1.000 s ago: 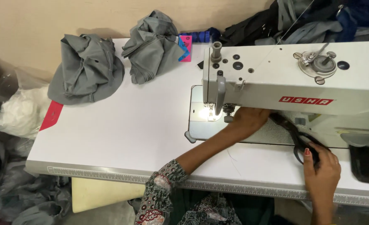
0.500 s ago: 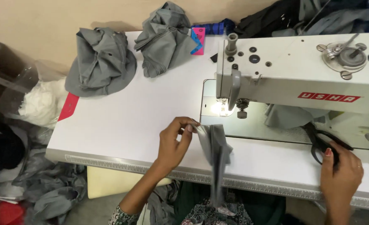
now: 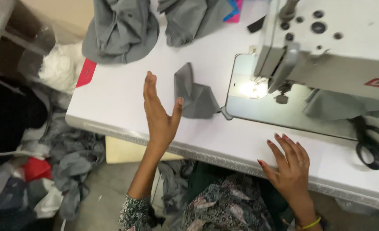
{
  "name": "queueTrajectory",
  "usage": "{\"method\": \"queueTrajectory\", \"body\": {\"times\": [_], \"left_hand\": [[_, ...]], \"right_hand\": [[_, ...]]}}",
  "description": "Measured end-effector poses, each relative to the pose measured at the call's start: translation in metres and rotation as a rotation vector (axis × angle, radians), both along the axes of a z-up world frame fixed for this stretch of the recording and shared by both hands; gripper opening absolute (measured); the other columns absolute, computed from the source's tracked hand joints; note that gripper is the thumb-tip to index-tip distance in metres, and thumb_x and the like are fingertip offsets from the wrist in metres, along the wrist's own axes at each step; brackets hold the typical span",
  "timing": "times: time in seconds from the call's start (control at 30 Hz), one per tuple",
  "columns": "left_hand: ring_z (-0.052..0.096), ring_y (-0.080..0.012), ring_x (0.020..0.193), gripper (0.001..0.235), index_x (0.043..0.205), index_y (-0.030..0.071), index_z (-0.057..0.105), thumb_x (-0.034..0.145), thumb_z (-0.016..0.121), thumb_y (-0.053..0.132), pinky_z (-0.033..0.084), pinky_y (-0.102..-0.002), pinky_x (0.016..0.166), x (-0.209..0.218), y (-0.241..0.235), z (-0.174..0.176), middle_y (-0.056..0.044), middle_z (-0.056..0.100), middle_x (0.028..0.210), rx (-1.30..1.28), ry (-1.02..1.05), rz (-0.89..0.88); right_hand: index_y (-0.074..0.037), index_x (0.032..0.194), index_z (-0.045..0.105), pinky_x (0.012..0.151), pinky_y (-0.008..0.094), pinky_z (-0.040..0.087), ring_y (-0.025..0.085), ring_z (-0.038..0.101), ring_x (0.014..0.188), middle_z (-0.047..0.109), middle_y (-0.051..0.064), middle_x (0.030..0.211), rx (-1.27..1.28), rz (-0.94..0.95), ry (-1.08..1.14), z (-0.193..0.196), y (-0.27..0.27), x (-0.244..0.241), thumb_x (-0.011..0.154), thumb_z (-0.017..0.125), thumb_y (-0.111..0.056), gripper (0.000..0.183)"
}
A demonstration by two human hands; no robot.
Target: Sewing grey fabric pieces using an industrial sewing machine to assemble hats.
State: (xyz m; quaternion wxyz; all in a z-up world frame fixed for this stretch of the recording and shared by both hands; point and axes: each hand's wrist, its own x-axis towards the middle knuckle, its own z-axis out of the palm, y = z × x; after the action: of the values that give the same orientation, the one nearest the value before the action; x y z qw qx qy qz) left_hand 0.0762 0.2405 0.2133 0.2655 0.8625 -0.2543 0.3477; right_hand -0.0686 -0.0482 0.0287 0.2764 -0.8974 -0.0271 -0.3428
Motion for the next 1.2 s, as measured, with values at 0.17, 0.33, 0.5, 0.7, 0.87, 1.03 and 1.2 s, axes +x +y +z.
{"method": "queueTrajectory", "body": {"times": [0.17, 0.33, 0.5, 0.7, 0.87, 1.03, 1.2], "left_hand": [[0.034, -0.0447, 0.153, 0.075, 0.161, -0.001, 0.025, 0.103, 0.066, 0.025, 0.029, -0.055, 0.124, -0.023, 0.065, -0.088, -0.027, 0.030, 0.166, 0.088, 0.129, 0.236], [0.039, -0.0409, 0.154, 0.058, 0.155, 0.007, 0.040, 0.105, 0.051, 0.033, 0.028, -0.061, 0.128, -0.038, 0.124, -0.196, -0.021, 0.037, 0.165, 0.155, 0.048, 0.383], [0.034, -0.0493, 0.149, 0.069, 0.154, -0.002, 0.034, 0.102, 0.057, 0.037, 0.028, -0.065, 0.122, -0.054, 0.166, -0.274, -0.030, 0.028, 0.162, 0.118, -0.082, 0.380], [0.041, -0.0488, 0.142, 0.080, 0.159, -0.002, 0.030, 0.093, 0.065, 0.027, 0.039, -0.055, 0.116, -0.076, 0.242, -0.413, -0.032, 0.033, 0.161, -0.015, 0.493, 0.661], [0.049, -0.0456, 0.130, 0.081, 0.151, 0.004, 0.035, 0.087, 0.070, 0.038, 0.045, -0.055, 0.103, -0.118, 0.312, -0.576, -0.025, 0.044, 0.149, -0.093, 1.215, 0.830], [0.065, -0.0441, 0.115, 0.064, 0.142, 0.002, 0.049, 0.096, 0.062, 0.045, 0.054, -0.056, 0.096, -0.117, 0.312, -0.602, -0.026, 0.064, 0.131, -0.008, 1.514, 0.755], [0.067, -0.0454, 0.107, 0.062, 0.136, 0.001, 0.055, 0.090, 0.063, 0.042, 0.055, -0.056, 0.088, -0.057, 0.305, -0.665, -0.027, 0.067, 0.122, -0.353, 1.422, 0.667]], "right_hand": [[-0.009, 0.143, 0.064, 0.123, 0.048, 0.035, 0.027, 0.049, 0.146, 0.057, 0.013, 0.155, -0.260, 0.086, 0.218, -0.010, 0.019, 0.013, 0.089, 0.062, -0.050, 0.067], [-0.012, 0.145, 0.061, 0.127, 0.049, 0.034, 0.026, 0.048, 0.150, 0.056, 0.010, 0.156, -0.201, 0.067, 0.273, -0.014, 0.015, 0.009, 0.097, 0.063, -0.047, 0.060], [-0.012, 0.149, 0.056, 0.130, 0.053, 0.030, 0.027, 0.044, 0.154, 0.053, 0.011, 0.159, -0.098, 0.085, 0.278, 0.001, 0.025, 0.006, 0.103, 0.059, -0.050, 0.060], [-0.012, 0.159, 0.038, 0.128, 0.061, 0.019, 0.032, 0.028, 0.158, 0.033, 0.017, 0.168, -0.214, 0.260, 0.316, 0.021, 0.070, 0.044, 0.094, 0.053, -0.061, 0.083], [-0.017, 0.164, 0.012, 0.127, 0.059, 0.003, 0.027, 0.003, 0.160, 0.004, 0.013, 0.173, -0.385, 0.429, 0.441, 0.063, 0.141, 0.100, 0.082, 0.048, -0.066, 0.102], [-0.017, 0.162, -0.001, 0.124, 0.060, -0.004, 0.030, -0.006, 0.157, -0.007, 0.014, 0.169, -0.465, 0.730, 0.402, 0.101, 0.249, 0.105, 0.079, 0.050, -0.074, 0.112], [-0.018, 0.163, 0.018, 0.126, 0.063, 0.009, 0.043, 0.019, 0.154, 0.027, 0.027, 0.163, -0.697, 0.532, 0.183, 0.064, 0.264, 0.130, 0.095, 0.059, -0.051, 0.085]]}}
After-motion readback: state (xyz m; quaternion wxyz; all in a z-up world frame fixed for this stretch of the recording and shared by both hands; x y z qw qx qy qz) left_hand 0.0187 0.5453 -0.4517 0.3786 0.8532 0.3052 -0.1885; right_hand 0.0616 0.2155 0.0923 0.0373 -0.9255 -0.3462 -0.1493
